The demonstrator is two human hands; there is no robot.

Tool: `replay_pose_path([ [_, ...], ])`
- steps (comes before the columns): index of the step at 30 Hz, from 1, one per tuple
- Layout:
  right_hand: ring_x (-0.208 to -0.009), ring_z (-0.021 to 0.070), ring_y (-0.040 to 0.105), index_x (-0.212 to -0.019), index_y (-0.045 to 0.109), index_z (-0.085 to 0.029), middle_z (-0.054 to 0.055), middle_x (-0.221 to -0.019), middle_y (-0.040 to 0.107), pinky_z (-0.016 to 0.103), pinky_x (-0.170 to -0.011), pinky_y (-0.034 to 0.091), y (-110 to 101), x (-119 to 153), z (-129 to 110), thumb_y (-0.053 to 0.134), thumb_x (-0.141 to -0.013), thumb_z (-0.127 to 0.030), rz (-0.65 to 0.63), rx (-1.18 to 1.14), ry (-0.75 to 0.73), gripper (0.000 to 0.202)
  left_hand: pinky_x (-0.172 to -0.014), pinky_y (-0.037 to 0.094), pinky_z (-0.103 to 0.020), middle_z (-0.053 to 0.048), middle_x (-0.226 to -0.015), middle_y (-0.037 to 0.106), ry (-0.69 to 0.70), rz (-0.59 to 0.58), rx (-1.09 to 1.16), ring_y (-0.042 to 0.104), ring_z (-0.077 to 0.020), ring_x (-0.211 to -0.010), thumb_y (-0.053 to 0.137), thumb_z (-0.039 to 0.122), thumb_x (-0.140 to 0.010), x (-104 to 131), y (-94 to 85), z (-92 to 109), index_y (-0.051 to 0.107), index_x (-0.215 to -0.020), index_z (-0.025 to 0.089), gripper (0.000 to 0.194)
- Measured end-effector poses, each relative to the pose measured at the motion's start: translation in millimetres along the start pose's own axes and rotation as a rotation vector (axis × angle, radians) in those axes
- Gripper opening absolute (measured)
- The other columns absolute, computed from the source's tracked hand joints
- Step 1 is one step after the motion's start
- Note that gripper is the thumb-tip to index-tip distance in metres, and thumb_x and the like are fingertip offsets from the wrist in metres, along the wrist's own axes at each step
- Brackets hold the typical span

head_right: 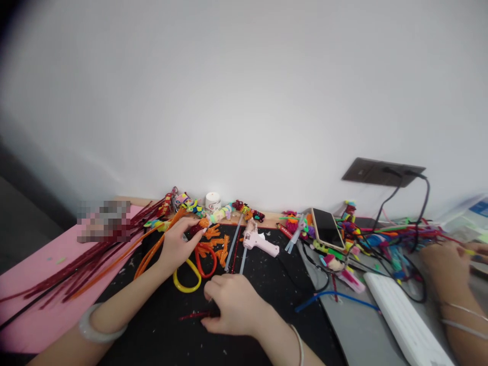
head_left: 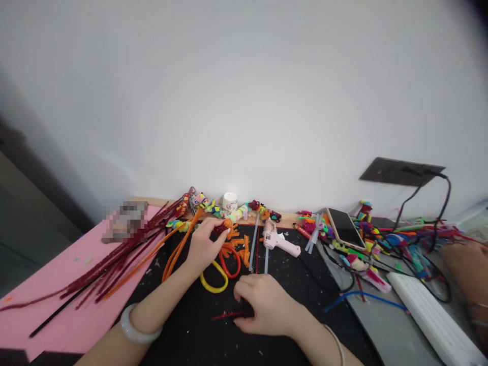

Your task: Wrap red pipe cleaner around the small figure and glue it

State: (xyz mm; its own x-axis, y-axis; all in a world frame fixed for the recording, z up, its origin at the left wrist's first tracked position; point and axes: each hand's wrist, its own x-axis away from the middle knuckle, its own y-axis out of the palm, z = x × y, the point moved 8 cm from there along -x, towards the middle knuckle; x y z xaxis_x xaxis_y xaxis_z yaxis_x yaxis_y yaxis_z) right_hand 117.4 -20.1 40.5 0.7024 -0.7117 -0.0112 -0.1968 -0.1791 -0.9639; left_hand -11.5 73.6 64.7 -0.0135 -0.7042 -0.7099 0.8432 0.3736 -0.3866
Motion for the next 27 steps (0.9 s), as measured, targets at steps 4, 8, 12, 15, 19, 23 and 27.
replay_pose_path([
  [4, -0.071, 0.0163, 0.054, -0.080, 0.056, -0.020, 0.001, -0.080, 0.063, 0.025, -0.063, 0.035, 13.8, -0.2, -14.0, 0.058, -0.073, -0.026, -0.009, 0.037, -0.051, 0.010, -0.081, 0.049, -0.033, -0.006, -0.090, 0.064, -0.013, -0.005, 0.000, 0.061, -0.0192, -0.087, 0.057, 0.017, -0.080, -1.2, 2.6, -3.2, 0.060, -0.090, 0.017, 0.010],
  [8, -0.065, 0.0154, 0.052, -0.075, 0.052, -0.020, 0.000, -0.073, 0.059, 0.025, -0.059, 0.034, 18.1, -0.3, -13.4, 0.051, -0.067, -0.017, 0.050, 0.014, -0.076, 0.008, -0.079, 0.049, -0.033, -0.005, -0.088, 0.064, -0.026, 0.009, -0.011, 0.061, -0.0193, -0.084, 0.058, 0.018, -0.079, -3.2, 3.4, -9.8, 0.060, -0.088, 0.017, 0.008],
  [12, -0.059, 0.0125, 0.048, -0.073, 0.046, -0.021, -0.003, -0.067, 0.053, 0.023, -0.057, 0.033, 9.6, 4.6, -6.9, 0.048, -0.063, -0.012, 0.209, -0.115, -0.075, 0.014, -0.078, 0.049, -0.032, -0.005, -0.087, 0.064, -0.032, 0.018, -0.014, 0.061, -0.0192, -0.084, 0.059, 0.018, -0.079, -4.3, 4.5, -13.8, 0.060, -0.088, 0.017, 0.009],
  [15, -0.056, 0.0106, 0.045, -0.072, 0.042, -0.022, -0.005, -0.063, 0.047, 0.021, -0.055, 0.033, 2.3, 8.9, 2.8, 0.046, -0.066, -0.008, 0.326, -0.239, -0.028, 0.015, -0.078, 0.049, -0.031, -0.005, -0.086, 0.064, -0.035, 0.014, -0.012, 0.061, -0.0189, -0.083, 0.060, 0.018, -0.078, -4.5, 5.6, -14.6, 0.060, -0.088, 0.017, 0.010],
  [19, -0.049, 0.0078, 0.040, -0.077, 0.041, -0.022, -0.008, -0.061, 0.041, 0.018, -0.048, 0.030, -1.2, 10.5, 21.0, 0.045, -0.071, -0.006, 0.440, -0.444, 0.054, 0.018, -0.079, 0.049, -0.032, -0.005, -0.088, 0.064, -0.043, 0.018, -0.013, 0.061, -0.0192, -0.084, 0.059, 0.020, -0.079, -4.5, 5.9, -16.1, 0.060, -0.089, 0.017, 0.011],
  [23, -0.045, 0.0067, 0.038, -0.088, 0.045, -0.021, -0.008, -0.064, 0.041, 0.017, -0.044, 0.031, -4.1, 10.3, 38.5, 0.045, -0.073, -0.006, 0.550, -0.554, 0.136, 0.021, -0.079, 0.050, -0.032, -0.006, -0.088, 0.064, -0.042, 0.009, -0.019, 0.061, -0.0190, -0.084, 0.058, 0.021, -0.080, -3.7, 4.5, -15.3, 0.060, -0.089, 0.016, 0.010],
  [27, -0.047, 0.0083, 0.043, -0.089, 0.052, -0.020, -0.006, -0.063, 0.045, 0.018, -0.047, 0.035, -11.7, 13.2, 44.6, 0.044, -0.079, -0.008, 0.663, -0.510, 0.162, 0.018, -0.076, 0.050, -0.032, -0.006, -0.087, 0.064, -0.036, 0.004, -0.038, 0.061, -0.0189, -0.081, 0.059, 0.023, -0.080, -1.0, -1.8, -13.0, 0.060, -0.089, 0.016, 0.011],
])
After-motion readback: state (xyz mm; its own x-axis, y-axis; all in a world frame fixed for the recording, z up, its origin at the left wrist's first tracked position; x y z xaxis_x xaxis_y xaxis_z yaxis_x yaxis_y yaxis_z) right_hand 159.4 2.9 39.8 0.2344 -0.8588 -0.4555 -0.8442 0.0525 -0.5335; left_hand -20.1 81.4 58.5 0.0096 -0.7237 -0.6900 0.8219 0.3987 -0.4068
